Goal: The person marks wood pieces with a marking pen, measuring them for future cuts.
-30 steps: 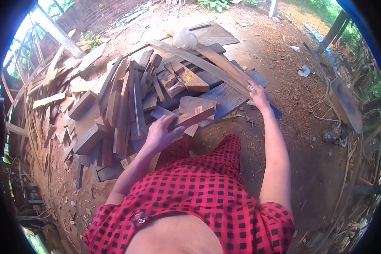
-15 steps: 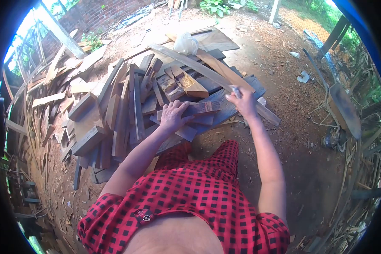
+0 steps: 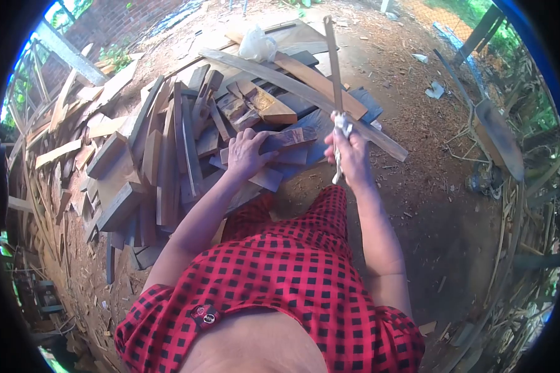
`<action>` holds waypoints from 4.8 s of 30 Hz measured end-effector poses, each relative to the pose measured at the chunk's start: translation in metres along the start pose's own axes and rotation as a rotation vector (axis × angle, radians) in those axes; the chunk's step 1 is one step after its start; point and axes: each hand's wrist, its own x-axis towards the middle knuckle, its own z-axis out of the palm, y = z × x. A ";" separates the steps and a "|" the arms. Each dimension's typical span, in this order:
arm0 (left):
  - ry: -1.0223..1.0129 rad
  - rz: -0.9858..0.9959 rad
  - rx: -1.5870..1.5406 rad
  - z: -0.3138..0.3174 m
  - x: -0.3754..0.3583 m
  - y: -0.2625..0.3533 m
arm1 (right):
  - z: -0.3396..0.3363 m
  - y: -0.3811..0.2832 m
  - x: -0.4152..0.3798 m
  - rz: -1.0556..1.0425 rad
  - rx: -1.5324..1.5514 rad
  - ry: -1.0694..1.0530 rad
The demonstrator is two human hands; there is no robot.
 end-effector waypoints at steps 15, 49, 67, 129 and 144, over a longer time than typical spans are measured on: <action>-0.073 0.090 0.074 0.015 0.034 0.043 | -0.025 0.052 -0.052 0.197 0.152 -0.045; -0.186 0.139 0.135 0.020 0.045 0.051 | 0.001 0.106 -0.035 -0.246 -1.011 0.101; -0.147 0.131 0.109 0.022 0.043 0.051 | 0.008 0.103 -0.045 -0.238 -1.056 0.114; -0.093 0.154 0.048 0.026 0.045 0.044 | 0.001 0.092 -0.080 0.024 -1.179 0.027; -0.116 0.147 0.048 0.025 0.046 0.044 | 0.004 0.090 -0.080 0.124 -1.169 0.023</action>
